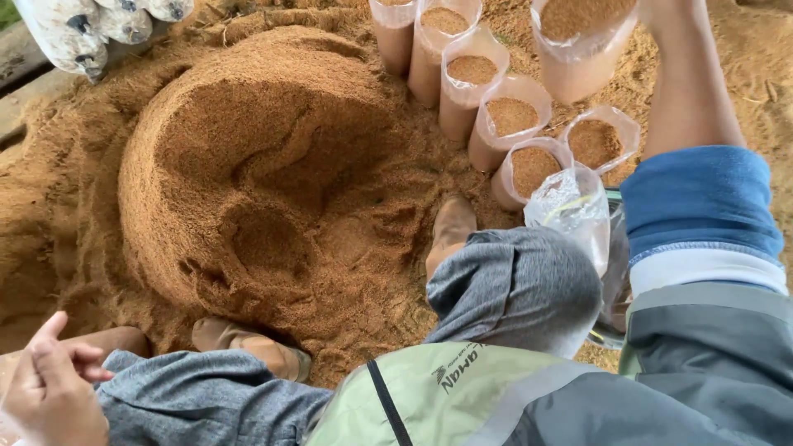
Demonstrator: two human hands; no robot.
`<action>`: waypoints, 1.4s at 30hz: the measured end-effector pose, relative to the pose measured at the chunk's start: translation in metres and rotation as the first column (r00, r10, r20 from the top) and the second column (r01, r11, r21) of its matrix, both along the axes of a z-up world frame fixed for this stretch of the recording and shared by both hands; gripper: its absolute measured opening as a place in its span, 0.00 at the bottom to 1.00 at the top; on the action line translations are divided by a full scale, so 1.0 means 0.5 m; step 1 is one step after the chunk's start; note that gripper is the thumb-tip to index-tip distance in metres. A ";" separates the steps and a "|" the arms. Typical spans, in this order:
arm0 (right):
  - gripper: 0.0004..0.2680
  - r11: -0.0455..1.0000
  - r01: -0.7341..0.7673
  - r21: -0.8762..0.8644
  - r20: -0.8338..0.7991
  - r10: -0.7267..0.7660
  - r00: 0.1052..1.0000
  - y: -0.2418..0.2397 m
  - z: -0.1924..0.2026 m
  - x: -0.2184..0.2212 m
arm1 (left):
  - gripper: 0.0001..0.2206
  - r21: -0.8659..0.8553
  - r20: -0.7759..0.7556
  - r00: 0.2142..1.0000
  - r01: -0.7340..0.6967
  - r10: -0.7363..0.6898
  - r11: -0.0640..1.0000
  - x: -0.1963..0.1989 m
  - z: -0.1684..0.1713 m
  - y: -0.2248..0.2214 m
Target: Filling plastic bags with a brown granular substrate using a small hand scoop.
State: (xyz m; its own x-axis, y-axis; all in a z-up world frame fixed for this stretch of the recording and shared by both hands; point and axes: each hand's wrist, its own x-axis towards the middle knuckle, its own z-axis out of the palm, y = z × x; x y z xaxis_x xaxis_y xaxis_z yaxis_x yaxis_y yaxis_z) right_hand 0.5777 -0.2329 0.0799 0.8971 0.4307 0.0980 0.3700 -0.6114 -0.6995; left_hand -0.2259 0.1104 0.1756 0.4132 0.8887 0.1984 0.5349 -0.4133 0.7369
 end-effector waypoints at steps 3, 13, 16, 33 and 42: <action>0.05 0.998 0.042 0.036 -0.040 -0.040 0.998 0.006 -0.074 0.020 | 0.15 0.109 -0.050 0.998 -0.041 0.047 0.993 -0.026 -0.030 0.006; 0.03 0.992 0.123 -0.025 -0.372 -0.123 0.920 -0.032 -0.221 -0.002 | 0.16 0.113 -0.145 0.986 -0.061 0.077 0.992 -0.004 -0.023 0.009; 0.08 0.980 0.090 -0.175 -0.458 -0.162 0.874 -0.030 -0.264 -0.024 | 0.15 0.147 -0.196 0.976 -0.063 0.091 0.987 0.007 -0.018 0.004; 0.17 0.944 0.141 -0.297 -0.125 -0.185 0.975 -0.060 -0.339 0.014 | 0.12 0.114 -0.292 0.954 -0.030 0.062 0.993 0.029 -0.019 0.013; 0.15 0.898 -0.049 -0.437 -0.357 -0.124 0.926 -0.011 -0.308 -0.037 | 0.12 0.118 -0.281 0.959 -0.015 0.048 0.993 0.020 -0.042 0.026</action>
State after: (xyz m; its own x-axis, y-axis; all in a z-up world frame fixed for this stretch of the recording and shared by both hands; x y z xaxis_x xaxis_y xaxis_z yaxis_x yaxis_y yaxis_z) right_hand 0.5589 -0.2382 -0.0742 0.8466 0.3173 -0.4274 0.1104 -0.8901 -0.4422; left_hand -0.2157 0.1234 0.1546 0.4390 0.8807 0.1777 0.7286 -0.4647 0.5031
